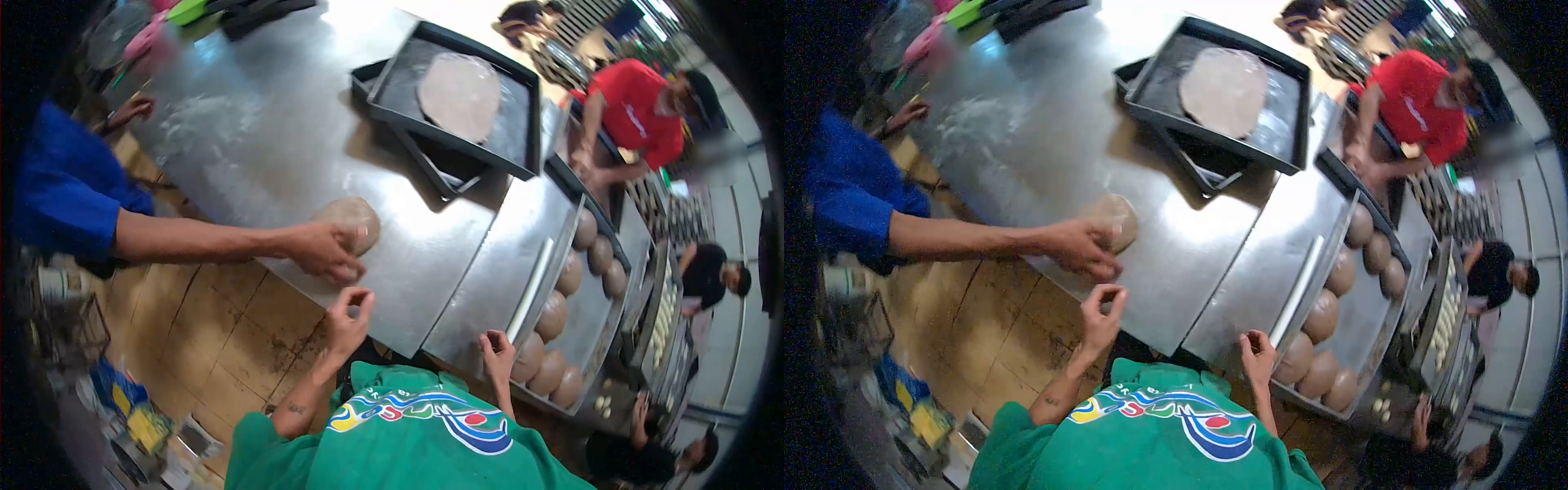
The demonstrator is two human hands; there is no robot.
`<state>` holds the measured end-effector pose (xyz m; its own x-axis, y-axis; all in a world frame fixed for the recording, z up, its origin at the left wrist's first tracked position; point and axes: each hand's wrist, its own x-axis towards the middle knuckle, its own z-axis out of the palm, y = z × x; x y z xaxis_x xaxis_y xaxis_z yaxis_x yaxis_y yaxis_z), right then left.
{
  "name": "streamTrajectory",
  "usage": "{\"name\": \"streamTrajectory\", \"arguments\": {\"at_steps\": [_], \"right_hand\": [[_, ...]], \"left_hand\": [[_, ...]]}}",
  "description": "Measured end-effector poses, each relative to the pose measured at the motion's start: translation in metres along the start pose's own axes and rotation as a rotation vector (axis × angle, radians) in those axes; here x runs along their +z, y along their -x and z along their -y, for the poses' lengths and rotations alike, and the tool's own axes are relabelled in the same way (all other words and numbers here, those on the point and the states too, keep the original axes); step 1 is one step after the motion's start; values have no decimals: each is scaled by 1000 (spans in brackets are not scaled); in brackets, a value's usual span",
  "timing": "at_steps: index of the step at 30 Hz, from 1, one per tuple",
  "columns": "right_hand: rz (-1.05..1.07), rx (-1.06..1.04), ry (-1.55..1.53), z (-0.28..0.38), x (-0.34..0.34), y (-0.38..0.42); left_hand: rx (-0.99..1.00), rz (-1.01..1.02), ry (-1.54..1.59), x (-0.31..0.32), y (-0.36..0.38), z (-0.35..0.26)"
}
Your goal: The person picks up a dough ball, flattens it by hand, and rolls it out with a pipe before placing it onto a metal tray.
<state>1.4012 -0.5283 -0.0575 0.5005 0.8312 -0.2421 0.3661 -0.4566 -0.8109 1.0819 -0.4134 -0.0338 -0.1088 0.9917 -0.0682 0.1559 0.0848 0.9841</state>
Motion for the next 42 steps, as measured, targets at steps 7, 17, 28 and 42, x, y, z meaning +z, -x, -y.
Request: {"name": "streamTrajectory", "arguments": {"at_steps": [7, 17, 28, 42], "right_hand": [[-66, -16, -33, -1, -2, 4], [-39, -392, 677, -28, -37, -41], [-103, -125, -123, -34, -12, -65], [513, -761, -71, 7, -6, 33]], "left_hand": [[561, 1064, -542, 41, -20, -27], [159, 871, -546, 54, 86, 6], [168, 878, -361, 121, 175, -24], [-434, 303, 723, 145, 119, 27]]}}
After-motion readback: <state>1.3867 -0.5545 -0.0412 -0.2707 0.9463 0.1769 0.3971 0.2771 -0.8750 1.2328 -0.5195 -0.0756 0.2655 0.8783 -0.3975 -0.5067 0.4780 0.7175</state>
